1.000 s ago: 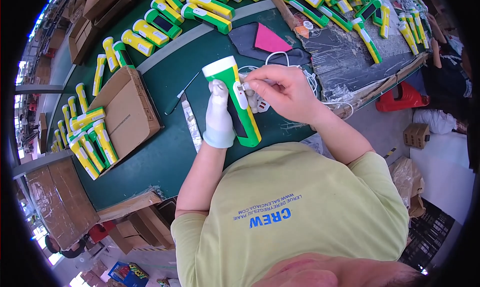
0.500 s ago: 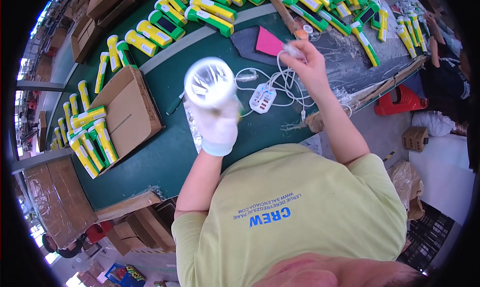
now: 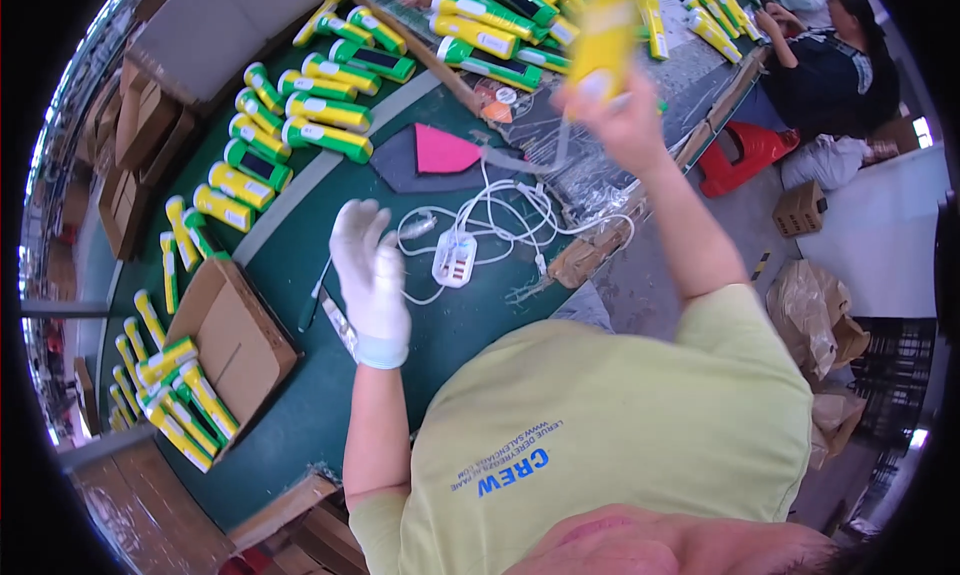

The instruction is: Inspecting and sorting solar-powered flashlights on an assembly line.

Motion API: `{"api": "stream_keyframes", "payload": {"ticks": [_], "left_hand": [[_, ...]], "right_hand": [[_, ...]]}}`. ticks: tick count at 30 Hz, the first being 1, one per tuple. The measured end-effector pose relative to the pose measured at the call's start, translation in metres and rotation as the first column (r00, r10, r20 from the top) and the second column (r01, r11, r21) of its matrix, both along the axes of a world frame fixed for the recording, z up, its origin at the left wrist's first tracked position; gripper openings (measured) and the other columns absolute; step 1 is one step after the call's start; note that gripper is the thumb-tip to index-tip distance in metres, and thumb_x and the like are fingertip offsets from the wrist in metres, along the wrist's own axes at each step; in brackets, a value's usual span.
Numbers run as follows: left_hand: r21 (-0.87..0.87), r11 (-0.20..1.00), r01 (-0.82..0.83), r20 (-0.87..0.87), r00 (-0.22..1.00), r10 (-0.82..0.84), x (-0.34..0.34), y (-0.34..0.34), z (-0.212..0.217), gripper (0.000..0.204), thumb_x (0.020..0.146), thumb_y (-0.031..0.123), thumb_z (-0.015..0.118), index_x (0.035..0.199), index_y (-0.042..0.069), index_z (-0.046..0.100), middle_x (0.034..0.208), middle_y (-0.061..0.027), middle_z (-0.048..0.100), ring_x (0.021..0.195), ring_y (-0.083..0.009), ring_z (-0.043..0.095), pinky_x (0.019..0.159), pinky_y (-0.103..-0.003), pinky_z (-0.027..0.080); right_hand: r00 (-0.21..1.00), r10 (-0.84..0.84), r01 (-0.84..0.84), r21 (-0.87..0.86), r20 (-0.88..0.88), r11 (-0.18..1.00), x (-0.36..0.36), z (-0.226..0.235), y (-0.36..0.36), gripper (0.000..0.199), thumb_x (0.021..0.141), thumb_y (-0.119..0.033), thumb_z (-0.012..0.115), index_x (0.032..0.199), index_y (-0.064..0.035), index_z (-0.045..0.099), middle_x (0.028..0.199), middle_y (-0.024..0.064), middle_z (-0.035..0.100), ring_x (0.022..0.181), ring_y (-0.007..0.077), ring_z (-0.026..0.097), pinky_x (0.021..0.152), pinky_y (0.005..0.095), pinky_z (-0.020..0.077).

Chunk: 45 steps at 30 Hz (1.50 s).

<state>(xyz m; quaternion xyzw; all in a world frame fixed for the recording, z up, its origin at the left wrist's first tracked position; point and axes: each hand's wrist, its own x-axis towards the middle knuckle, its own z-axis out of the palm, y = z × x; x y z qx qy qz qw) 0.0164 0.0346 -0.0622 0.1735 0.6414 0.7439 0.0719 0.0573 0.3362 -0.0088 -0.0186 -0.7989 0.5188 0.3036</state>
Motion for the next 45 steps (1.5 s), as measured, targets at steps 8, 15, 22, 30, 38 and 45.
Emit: {"api": "stream_keyframes", "payload": {"ticks": [8, 15, 22, 30, 38, 45], "left_hand": [[-0.382, 0.917, -0.114, 0.066, 0.986, 0.15, -0.092, -0.008, -0.065, 0.062, 0.094, 0.03, 0.06, 0.141, -0.001, 0.036, 0.137, -0.0207, 0.045, 0.124, -0.027, 0.049, 0.105, -0.036, 0.038], [-0.325, 0.907, -0.267, 0.237, 0.906, 0.351, -0.147, 0.0, -0.078, 0.073, 0.089, 0.04, 0.064, 0.144, 0.004, 0.033, 0.139, -0.0128, 0.046, 0.125, -0.0244, 0.047, 0.097, -0.038, 0.044], [-0.158, 0.92, -0.359, 0.2, 0.901, 0.385, -0.11, -0.005, -0.064, 0.058, 0.09, 0.026, 0.065, 0.137, 0.001, 0.042, 0.126, -0.0111, 0.054, 0.108, -0.019, 0.055, 0.086, -0.031, 0.048], [0.185, 0.98, 0.078, 0.132, 0.986, -0.103, 0.0, -0.033, -0.01, 0.041, 0.095, 0.031, 0.059, 0.121, 0.001, 0.055, 0.11, -0.0082, 0.061, 0.101, -0.0145, 0.059, 0.089, -0.03, 0.048], [0.387, 0.915, 0.109, 0.137, 0.975, -0.175, 0.071, -0.071, -0.023, 0.074, 0.075, 0.02, 0.08, 0.137, 0.007, 0.042, 0.127, -0.0086, 0.056, 0.117, -0.0191, 0.054, 0.096, -0.033, 0.046], [0.304, 0.631, -0.714, 0.084, 0.68, 0.728, 0.128, -0.248, -0.001, 0.044, 0.097, 0.047, 0.045, 0.106, 0.004, 0.05, 0.095, -0.0098, 0.059, 0.087, -0.0225, 0.059, 0.079, -0.038, 0.05]], "right_hand": [[0.397, -0.843, 0.087, 0.899, 0.364, 0.429, 0.022, -0.038, 0.185, 0.056, 0.083, -0.056, 0.061, 0.113, -0.01, 0.057, 0.1, 0.0168, 0.069, 0.096, 0.0352, 0.066, 0.081, 0.0466, 0.051], [0.751, -0.658, 0.659, -0.006, -0.061, 0.752, 0.047, 0.005, 0.112, 0.026, 0.093, -0.022, 0.059, 0.1, 0.0025, 0.065, 0.092, 0.0081, 0.068, 0.087, 0.0151, 0.063, 0.077, 0.0278, 0.0496], [0.998, 0.056, -0.058, 0.14, 0.019, 0.988, 0.071, 0.003, -0.028, 0.036, 0.09, -0.035, 0.059, 0.099, 0.0002, 0.059, 0.089, 0.0099, 0.064, 0.077, 0.0214, 0.06, 0.066, 0.0344, 0.0498], [0.831, 0.37, -0.457, 0.13, 0.416, 0.88, 0.035, -0.002, -0.082, 0.041, 0.089, -0.037, 0.061, 0.106, 0.0003, 0.06, 0.083, 0.0091, 0.063, 0.07, 0.0186, 0.059, 0.062, 0.0328, 0.0476], [0.597, 0.636, -0.794, 0.248, 0.489, 0.555, 0.039, -0.028, -0.183, 0.04, 0.077, -0.032, 0.077, 0.098, -0.0013, 0.062, 0.075, 0.0108, 0.061, 0.063, 0.0269, 0.061, 0.058, 0.0333, 0.0454], [0.724, 0.597, -0.668, 0.136, 0.347, 0.732, 0.015, -0.056, -0.222, 0.037, 0.079, -0.011, 0.078, 0.112, -0.0025, 0.065, 0.088, 0.0024, 0.067, 0.064, 0.0039, 0.047, 0.057, 0.0184, 0.0386]]}}
